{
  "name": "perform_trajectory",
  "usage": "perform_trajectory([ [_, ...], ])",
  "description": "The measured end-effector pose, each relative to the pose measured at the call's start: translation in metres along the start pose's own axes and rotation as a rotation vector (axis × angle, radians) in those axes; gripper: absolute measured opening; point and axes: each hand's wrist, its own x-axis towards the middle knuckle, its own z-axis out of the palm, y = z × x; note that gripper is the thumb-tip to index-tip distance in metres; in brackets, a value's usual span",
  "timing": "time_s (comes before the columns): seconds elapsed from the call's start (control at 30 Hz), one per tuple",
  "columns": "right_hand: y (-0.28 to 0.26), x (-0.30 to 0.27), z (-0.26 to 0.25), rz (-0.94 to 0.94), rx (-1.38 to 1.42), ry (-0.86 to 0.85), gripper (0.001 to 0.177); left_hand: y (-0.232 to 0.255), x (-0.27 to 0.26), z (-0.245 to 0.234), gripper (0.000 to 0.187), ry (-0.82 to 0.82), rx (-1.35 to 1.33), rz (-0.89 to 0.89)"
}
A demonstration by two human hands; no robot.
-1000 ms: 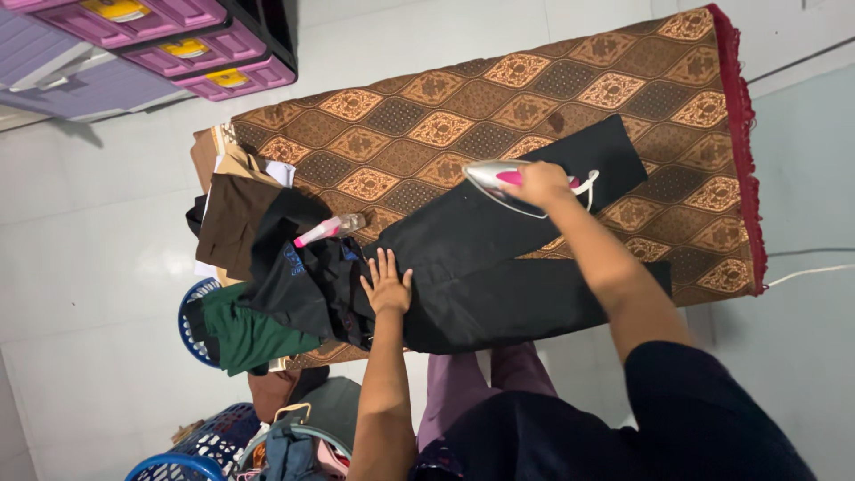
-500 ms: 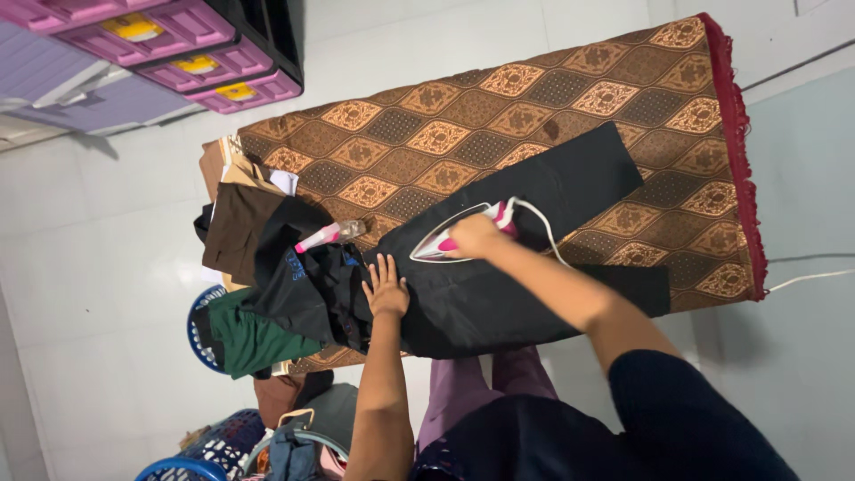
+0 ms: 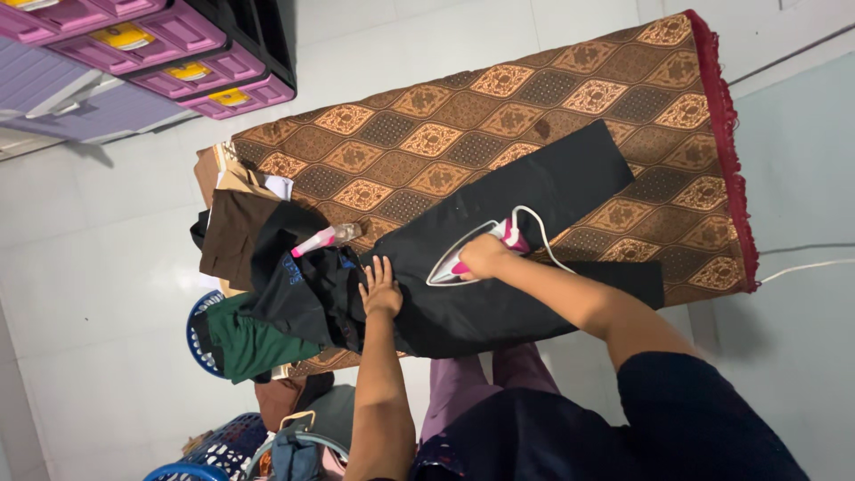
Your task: The person irons black trousers on a patterned surface using an iron, moving the tool across the legs and pockets, and then folds the trousers by hand.
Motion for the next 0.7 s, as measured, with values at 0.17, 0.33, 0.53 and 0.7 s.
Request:
perform_trajectory([
  [0.17,0.016,-0.037,0.006,-0.044,-0.031,0.005,0.048,0.001,-0.001,-0.003,0.075,-0.019,0.023,-0.011],
  [0.33,0.033,-0.076,0.007,0.040,0.023,-0.092,0.050,0.002,-0.003,-0.003,0.075,-0.008,0.036,-0.012],
  [0.53,0.082,-0.135,-0.012,0.319,0.276,-0.069,0.061,0.003,-0.011,-0.005,0.060,0.430,-0.014,0.098],
  [0.7,0.090,-0.137,-0.016,0.645,0.366,0.423,0.065,0.016,0.007,-0.016,0.055,0.465,0.153,0.200],
])
